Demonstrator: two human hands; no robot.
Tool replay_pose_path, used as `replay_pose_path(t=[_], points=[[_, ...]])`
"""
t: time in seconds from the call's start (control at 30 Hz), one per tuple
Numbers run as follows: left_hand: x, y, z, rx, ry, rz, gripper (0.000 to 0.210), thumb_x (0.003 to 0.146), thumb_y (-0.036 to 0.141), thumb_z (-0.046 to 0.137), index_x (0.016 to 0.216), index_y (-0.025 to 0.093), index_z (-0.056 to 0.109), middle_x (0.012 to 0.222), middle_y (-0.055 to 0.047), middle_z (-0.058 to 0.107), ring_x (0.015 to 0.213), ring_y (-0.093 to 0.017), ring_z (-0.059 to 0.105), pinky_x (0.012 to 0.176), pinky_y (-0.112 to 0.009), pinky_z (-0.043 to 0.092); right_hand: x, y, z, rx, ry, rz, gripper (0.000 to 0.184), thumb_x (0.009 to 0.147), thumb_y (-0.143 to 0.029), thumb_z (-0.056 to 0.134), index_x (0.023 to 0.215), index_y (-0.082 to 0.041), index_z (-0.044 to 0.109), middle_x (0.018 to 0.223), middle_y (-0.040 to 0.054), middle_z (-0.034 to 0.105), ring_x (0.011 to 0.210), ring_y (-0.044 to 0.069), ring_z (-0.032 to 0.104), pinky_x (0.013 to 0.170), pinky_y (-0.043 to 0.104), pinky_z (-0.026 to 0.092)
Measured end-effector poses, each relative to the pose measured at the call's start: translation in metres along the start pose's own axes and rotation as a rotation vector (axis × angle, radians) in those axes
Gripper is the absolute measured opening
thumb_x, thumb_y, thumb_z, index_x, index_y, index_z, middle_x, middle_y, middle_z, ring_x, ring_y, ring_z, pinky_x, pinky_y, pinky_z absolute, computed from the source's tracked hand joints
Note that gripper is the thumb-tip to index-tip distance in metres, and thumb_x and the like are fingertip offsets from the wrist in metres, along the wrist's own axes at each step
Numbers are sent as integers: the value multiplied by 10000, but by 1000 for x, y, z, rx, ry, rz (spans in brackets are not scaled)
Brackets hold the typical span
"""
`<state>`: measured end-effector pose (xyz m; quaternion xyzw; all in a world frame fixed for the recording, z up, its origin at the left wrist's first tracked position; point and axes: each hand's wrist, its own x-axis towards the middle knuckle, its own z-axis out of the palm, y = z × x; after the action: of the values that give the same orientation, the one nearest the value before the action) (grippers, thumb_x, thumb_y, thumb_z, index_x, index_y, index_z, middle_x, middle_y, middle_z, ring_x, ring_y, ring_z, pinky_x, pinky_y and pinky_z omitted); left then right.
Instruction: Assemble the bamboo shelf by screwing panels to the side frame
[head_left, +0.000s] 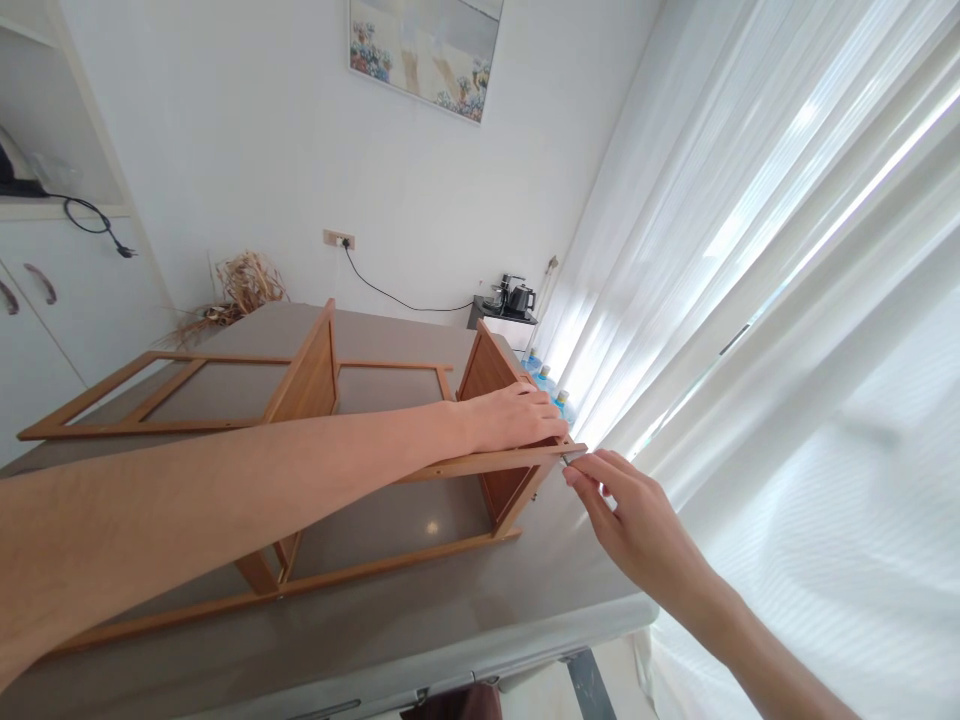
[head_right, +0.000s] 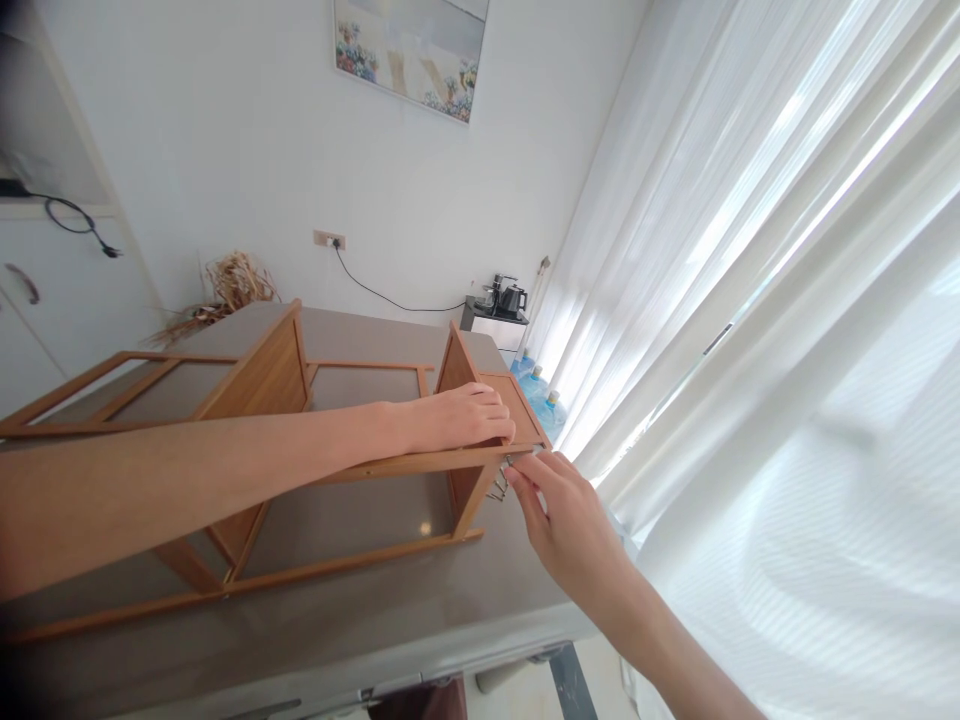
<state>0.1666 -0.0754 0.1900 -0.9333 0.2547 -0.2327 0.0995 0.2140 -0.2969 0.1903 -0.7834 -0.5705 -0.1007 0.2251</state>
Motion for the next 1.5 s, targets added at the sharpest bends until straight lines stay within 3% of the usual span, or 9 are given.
replay_pose_path(t=[0.2,0.4,0.63,0.8,0.97,1.2,1.33,1.5], points=[[-2,-3,9,2,90,33,109,953,135,502,971,202,587,1001,-30,691,979,-196,564,860,-325,322,1,-1,-3,-305,27,-176,235,1014,-222,394,808,-218,506,740,16,523,688,169,459,661,316,368],[-1,-3,9,19,107,40,114,948,121,515,979,195,596,978,-26,691,959,-190,568,846,-320,320,-1,-1,5,-58,-12,-18,267,1035,-299,346,814,-225,477,758,14,546,695,166,500,626,294,384],[0,1,-5,-23,-34,4,151,987,158,459,1011,194,603,1051,-36,684,986,-177,562,898,-313,314,-8,0,26,243,2,199,327,1035,-400,320,838,-237,525,783,-12,613,703,150,568,649,269,421],[0,1,0,4,-26,-7,118,972,168,494,1003,196,604,1036,-33,685,1004,-199,553,869,-327,316,-6,2,20,250,10,169,341,1022,-428,359,811,-234,544,783,-9,626,710,156,577,679,271,427],[1,-1,10,39,15,-6,103,971,172,506,981,202,604,1029,-30,684,982,-197,555,845,-331,313,-6,2,23,370,-27,252,345,1014,-475,368,885,-248,594,847,4,671,782,173,613,678,272,449],[-2,0,3,39,75,29,113,976,165,502,979,187,613,980,-33,686,977,-197,558,840,-332,323,-9,-8,42,534,105,282,365,1018,-489,348,876,-232,563,905,38,683,849,182,633,790,297,485],[-1,-1,4,-6,63,20,118,978,188,500,986,189,618,971,-31,687,972,-202,564,852,-333,331,-9,-8,42,518,106,272,378,1021,-483,347,832,-228,553,838,24,667,813,169,626,759,281,470],[-1,-1,2,-83,-8,11,179,986,166,454,1060,190,616,1033,-46,682,1031,-208,564,939,-352,340,-11,-3,46,340,128,237,346,1031,-437,331,799,-232,486,702,-20,589,640,134,556,609,249,401]])
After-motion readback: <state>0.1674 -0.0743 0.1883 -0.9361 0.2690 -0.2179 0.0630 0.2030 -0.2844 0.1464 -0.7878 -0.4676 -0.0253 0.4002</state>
